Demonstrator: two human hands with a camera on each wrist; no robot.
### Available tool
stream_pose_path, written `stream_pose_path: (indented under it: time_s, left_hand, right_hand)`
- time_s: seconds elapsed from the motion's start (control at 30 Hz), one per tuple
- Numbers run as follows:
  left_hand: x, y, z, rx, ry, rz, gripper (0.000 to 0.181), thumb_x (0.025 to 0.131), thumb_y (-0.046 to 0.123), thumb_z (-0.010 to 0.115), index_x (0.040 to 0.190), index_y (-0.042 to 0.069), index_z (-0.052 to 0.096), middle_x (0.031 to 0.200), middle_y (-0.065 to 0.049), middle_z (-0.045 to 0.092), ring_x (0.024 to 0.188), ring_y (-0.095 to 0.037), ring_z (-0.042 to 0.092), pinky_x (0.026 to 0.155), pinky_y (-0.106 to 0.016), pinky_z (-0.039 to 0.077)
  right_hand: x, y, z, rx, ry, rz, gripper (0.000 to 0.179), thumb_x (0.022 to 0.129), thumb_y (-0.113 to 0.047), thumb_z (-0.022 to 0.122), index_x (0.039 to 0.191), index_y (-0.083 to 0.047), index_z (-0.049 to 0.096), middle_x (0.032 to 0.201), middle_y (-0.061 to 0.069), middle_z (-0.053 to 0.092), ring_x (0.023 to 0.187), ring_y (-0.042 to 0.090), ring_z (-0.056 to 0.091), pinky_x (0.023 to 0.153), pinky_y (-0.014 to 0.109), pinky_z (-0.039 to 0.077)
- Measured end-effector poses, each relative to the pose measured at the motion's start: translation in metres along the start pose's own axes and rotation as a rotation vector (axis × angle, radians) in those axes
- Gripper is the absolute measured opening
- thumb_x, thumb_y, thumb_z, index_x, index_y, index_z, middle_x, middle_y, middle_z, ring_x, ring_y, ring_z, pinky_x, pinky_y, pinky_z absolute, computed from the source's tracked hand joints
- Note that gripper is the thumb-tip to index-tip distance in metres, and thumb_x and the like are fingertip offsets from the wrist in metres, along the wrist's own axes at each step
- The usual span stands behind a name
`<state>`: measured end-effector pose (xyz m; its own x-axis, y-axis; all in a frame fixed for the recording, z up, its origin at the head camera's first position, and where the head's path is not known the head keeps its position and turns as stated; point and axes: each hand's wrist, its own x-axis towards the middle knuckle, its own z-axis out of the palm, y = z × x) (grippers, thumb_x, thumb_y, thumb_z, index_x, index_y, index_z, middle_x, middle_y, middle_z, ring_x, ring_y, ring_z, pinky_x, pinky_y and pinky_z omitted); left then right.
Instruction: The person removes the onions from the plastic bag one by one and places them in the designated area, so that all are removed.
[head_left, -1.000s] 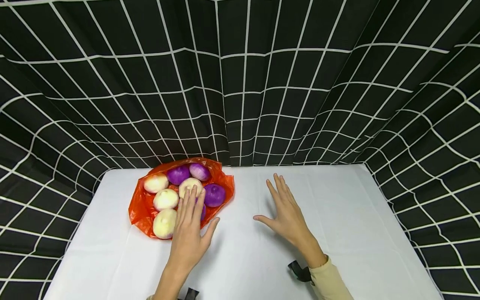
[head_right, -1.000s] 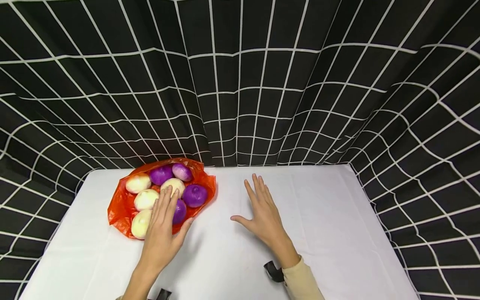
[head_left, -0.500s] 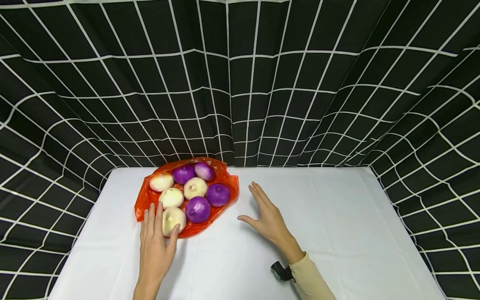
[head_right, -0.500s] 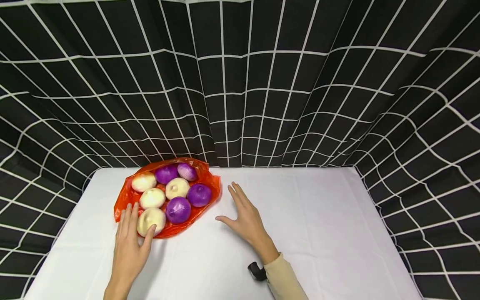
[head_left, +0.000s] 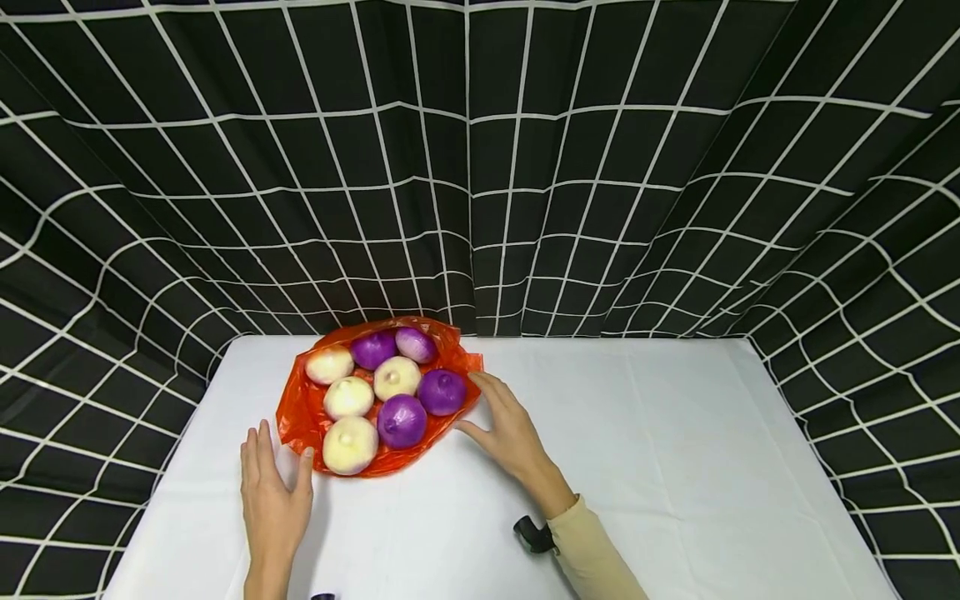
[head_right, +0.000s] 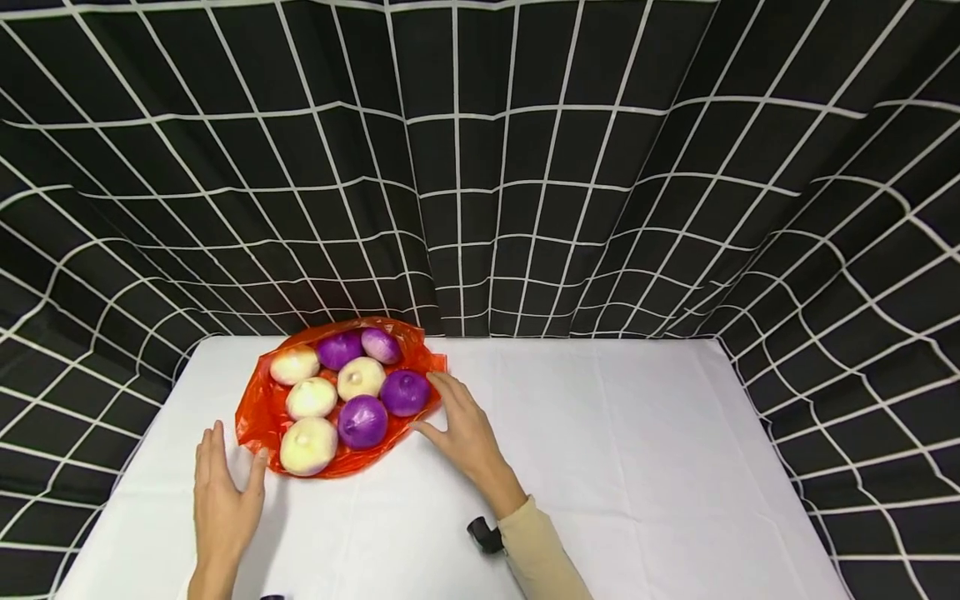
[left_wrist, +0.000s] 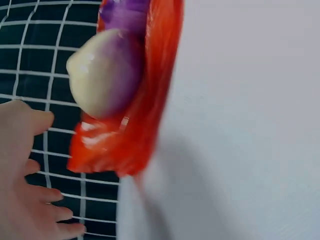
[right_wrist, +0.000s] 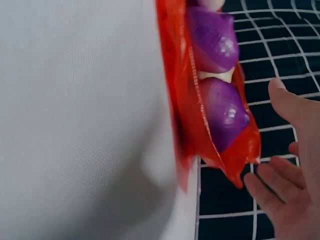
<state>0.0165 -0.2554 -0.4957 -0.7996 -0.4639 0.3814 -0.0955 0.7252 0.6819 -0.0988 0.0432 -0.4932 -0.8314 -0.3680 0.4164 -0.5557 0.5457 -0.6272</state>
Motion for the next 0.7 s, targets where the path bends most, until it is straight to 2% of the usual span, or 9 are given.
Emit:
stream_pose_path:
  time_s: [0.13, 0.3, 0.37, 0.5, 0.63, 0.7]
  left_hand:
    - [0.002, -0.012, 0.008, -0.071, -0.007, -0.074, 0.072, 0.093, 0.012, 0.063, 0.153, 0.004, 0.025, 0.153, -0.028, 0.028, 0.142, -0.044, 0.023, 0.117, -0.052, 0.016]
    - [0.000, -0.021, 0.016, -0.257, -0.072, -0.223, 0.076, 0.097, 0.014, 0.060, 0.157, 0.010, 0.013, 0.159, -0.019, 0.019, 0.143, -0.041, 0.023, 0.118, -0.047, 0.015]
    - [-0.002, -0.023, 0.019, -0.340, -0.115, -0.276, 0.079, 0.098, 0.015, 0.060, 0.157, 0.012, 0.008, 0.161, -0.016, 0.015, 0.144, -0.039, 0.022, 0.119, -0.040, 0.016]
    - [-0.003, -0.026, 0.025, -0.505, -0.177, -0.341, 0.083, 0.098, 0.013, 0.059, 0.158, 0.015, 0.001, 0.162, -0.013, 0.010, 0.145, -0.035, 0.019, 0.114, -0.021, 0.021]
    - [-0.002, -0.026, 0.027, -0.626, -0.141, -0.395, 0.081, 0.097, 0.004, 0.059, 0.158, 0.017, 0.007, 0.161, -0.017, 0.014, 0.144, -0.034, 0.023, 0.104, -0.012, 0.032]
    - [-0.001, -0.027, 0.027, -0.662, -0.091, -0.412, 0.077, 0.095, -0.001, 0.059, 0.157, 0.013, 0.015, 0.156, -0.023, 0.024, 0.141, -0.030, 0.033, 0.098, -0.011, 0.038]
  right_hand:
    - [0.007, -0.003, 0.010, -0.021, 0.003, -0.058, 0.071, 0.079, -0.027, 0.084, 0.137, -0.004, 0.051, 0.139, 0.011, 0.051, 0.129, 0.024, 0.049, 0.106, 0.039, 0.041]
    - [0.015, -0.003, 0.025, -0.031, -0.002, -0.061, 0.065, 0.083, -0.030, 0.080, 0.136, -0.004, 0.052, 0.136, 0.010, 0.053, 0.126, 0.023, 0.052, 0.104, 0.036, 0.043]
    - [0.017, -0.002, 0.030, -0.039, -0.002, -0.060, 0.063, 0.083, -0.030, 0.080, 0.134, -0.004, 0.053, 0.135, 0.010, 0.054, 0.125, 0.023, 0.053, 0.103, 0.036, 0.044]
    - [0.019, -0.001, 0.037, -0.050, 0.004, -0.029, 0.063, 0.082, -0.029, 0.081, 0.133, -0.003, 0.054, 0.133, 0.011, 0.056, 0.123, 0.024, 0.054, 0.102, 0.038, 0.045]
    - [0.020, 0.001, 0.041, -0.058, 0.018, 0.019, 0.062, 0.081, -0.029, 0.081, 0.132, -0.003, 0.056, 0.132, 0.011, 0.057, 0.121, 0.025, 0.056, 0.100, 0.038, 0.047]
    - [0.021, 0.001, 0.043, -0.064, 0.030, 0.038, 0.061, 0.081, -0.030, 0.081, 0.131, -0.003, 0.057, 0.131, 0.011, 0.058, 0.119, 0.025, 0.057, 0.099, 0.039, 0.048]
